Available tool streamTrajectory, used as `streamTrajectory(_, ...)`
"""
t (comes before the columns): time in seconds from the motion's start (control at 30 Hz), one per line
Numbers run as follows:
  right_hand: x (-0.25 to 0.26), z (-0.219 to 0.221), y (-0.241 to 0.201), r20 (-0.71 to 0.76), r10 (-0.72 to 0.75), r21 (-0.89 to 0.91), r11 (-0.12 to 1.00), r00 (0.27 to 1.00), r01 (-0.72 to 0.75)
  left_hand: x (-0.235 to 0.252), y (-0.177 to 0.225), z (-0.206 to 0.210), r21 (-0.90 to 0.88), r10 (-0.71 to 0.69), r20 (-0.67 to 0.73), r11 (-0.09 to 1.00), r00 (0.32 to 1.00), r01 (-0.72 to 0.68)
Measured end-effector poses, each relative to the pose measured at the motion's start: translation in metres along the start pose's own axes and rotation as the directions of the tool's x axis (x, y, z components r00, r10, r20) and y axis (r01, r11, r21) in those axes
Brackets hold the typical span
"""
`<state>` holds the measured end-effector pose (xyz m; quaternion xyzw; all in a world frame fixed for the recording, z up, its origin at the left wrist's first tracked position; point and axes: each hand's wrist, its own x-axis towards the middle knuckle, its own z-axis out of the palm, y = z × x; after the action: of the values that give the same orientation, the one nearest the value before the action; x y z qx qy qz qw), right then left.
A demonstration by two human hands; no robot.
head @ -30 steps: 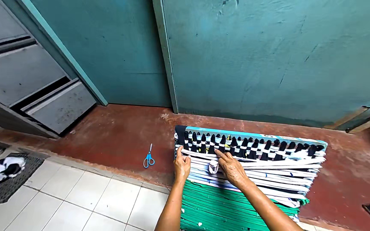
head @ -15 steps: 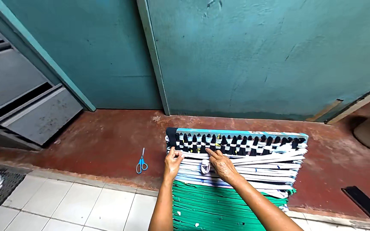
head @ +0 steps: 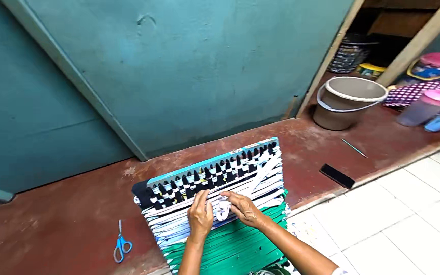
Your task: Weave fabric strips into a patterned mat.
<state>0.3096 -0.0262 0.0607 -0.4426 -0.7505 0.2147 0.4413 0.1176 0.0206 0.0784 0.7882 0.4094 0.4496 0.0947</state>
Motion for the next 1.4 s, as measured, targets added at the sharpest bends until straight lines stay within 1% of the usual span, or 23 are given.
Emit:
streamTrajectory(0.07, -0.008, -0.014, 0.004, -0.050, 0.028, -0.008, 1.000, 0.998, -0.029, 0.008, 0.015, 0.021, -0.031, 0.061, 0.072, 0.998, 0.996, -0.059)
streamTrajectory(0.13, -0.014, -0.027, 0.008, -0.110, 0.054, -0.086, 0.994, 0.992, -0.064, 0.018, 0.029, 0.037, -0.028, 0.092, 0.150, 0.996, 0.984, -0.089)
streamTrajectory(0.17, -0.015, -0.033, 0.009, -0.140, 0.075, -0.148, 0.984, 0.987, -0.095, 0.023, 0.036, 0.042, -0.003, 0.072, 0.220, 0.997, 0.973, -0.073)
streamTrajectory(0.2, -0.015, -0.038, 0.010, -0.171, 0.100, -0.208, 0.969, 0.980, -0.135, 0.030, 0.044, 0.044, 0.048, 0.016, 0.320, 0.998, 0.947, -0.033)
streamTrajectory(0.23, -0.014, -0.043, 0.012, -0.209, 0.117, -0.259, 0.951, 0.971, -0.171, 0.038, 0.053, 0.044, 0.113, -0.084, 0.452, 0.993, 0.888, 0.036)
streamTrajectory(0.3, -0.013, -0.050, 0.019, -0.276, 0.124, -0.341, 0.915, 0.953, -0.217, 0.055, 0.066, 0.047, 0.255, -0.245, 0.609, 0.961, 0.754, 0.106)
streamTrajectory(0.37, -0.010, -0.058, 0.023, -0.285, 0.161, -0.389, 0.881, 0.945, -0.268, 0.070, 0.075, 0.051, 0.397, -0.374, 0.691, 0.912, 0.619, 0.108)
streamTrajectory(0.4, -0.007, -0.062, 0.023, -0.256, 0.216, -0.398, 0.865, 0.942, -0.307, 0.075, 0.078, 0.053, 0.448, -0.418, 0.709, 0.889, 0.568, 0.094)
streamTrajectory(0.43, -0.005, -0.065, 0.022, -0.215, 0.287, -0.396, 0.848, 0.934, -0.352, 0.079, 0.081, 0.054, 0.485, -0.449, 0.718, 0.871, 0.531, 0.081)
streamTrajectory(0.47, -0.001, -0.067, 0.023, -0.181, 0.340, -0.395, 0.834, 0.923, -0.385, 0.083, 0.083, 0.055, 0.504, -0.467, 0.721, 0.860, 0.512, 0.075)
streamTrajectory(0.5, 0.002, -0.069, 0.025, -0.165, 0.363, -0.394, 0.828, 0.917, -0.399, 0.086, 0.083, 0.056, 0.511, -0.474, 0.716, 0.856, 0.512, 0.078)
streamTrajectory(0.63, 0.006, -0.075, 0.030, -0.111, 0.415, -0.388, 0.818, 0.903, -0.424, 0.080, 0.081, 0.062, 0.501, -0.460, 0.689, 0.861, 0.561, 0.091)
streamTrajectory(0.67, 0.005, -0.077, 0.032, -0.095, 0.415, -0.381, 0.825, 0.905, -0.418, 0.077, 0.080, 0.064, 0.499, -0.454, 0.688, 0.862, 0.567, 0.085)
streamTrajectory(0.73, -0.001, -0.080, 0.035, -0.106, 0.353, -0.351, 0.862, 0.930, -0.367, 0.072, 0.081, 0.064, 0.483, -0.433, 0.690, 0.872, 0.580, 0.076)
streamTrajectory(0.83, -0.014, -0.085, 0.036, -0.171, 0.267, -0.294, 0.905, 0.948, -0.308, 0.066, 0.084, 0.066, 0.387, -0.324, 0.654, 0.920, 0.683, 0.065)
streamTrajectory(0.93, -0.029, -0.090, 0.032, -0.135, 0.286, -0.275, 0.909, 0.949, -0.313, 0.060, 0.084, 0.080, 0.232, -0.094, 0.493, 0.972, 0.865, -0.026)
streamTrajectory(0.97, -0.034, -0.090, 0.030, -0.125, 0.271, -0.274, 0.915, 0.955, -0.295, 0.060, 0.085, 0.086, 0.188, -0.031, 0.447, 0.980, 0.894, -0.060)
streamTrajectory(1.03, -0.043, -0.090, 0.028, -0.101, 0.232, -0.279, 0.927, 0.967, -0.252, 0.064, 0.090, 0.096, 0.131, 0.025, 0.435, 0.987, 0.900, -0.090)
streamTrajectory(1.13, -0.056, -0.094, 0.021, -0.038, 0.235, -0.277, 0.931, 0.971, -0.236, 0.071, 0.096, 0.109, 0.077, 0.064, 0.454, 0.991, 0.889, -0.110)
streamTrajectory(1.2, -0.065, -0.098, 0.017, -0.045, 0.233, -0.212, 0.948, 0.971, -0.237, 0.073, 0.097, 0.119, 0.020, 0.127, 0.424, 0.988, 0.897, -0.150)
streamTrajectory(1.27, -0.076, -0.103, 0.017, -0.127, 0.208, -0.079, 0.972, 0.970, -0.219, 0.074, 0.100, 0.128, -0.031, 0.148, 0.427, 0.988, 0.892, -0.149)
streamTrajectory(1.33, -0.082, -0.108, 0.020, -0.270, 0.165, 0.035, 0.986, 0.949, -0.162, 0.074, 0.104, 0.136, -0.050, 0.181, 0.405, 0.983, 0.896, -0.176)
streamTrajectory(1.4, -0.082, -0.116, 0.023, -0.376, 0.118, 0.052, 0.993, 0.919, -0.106, 0.074, 0.111, 0.142, -0.044, 0.186, 0.429, 0.982, 0.884, -0.185)
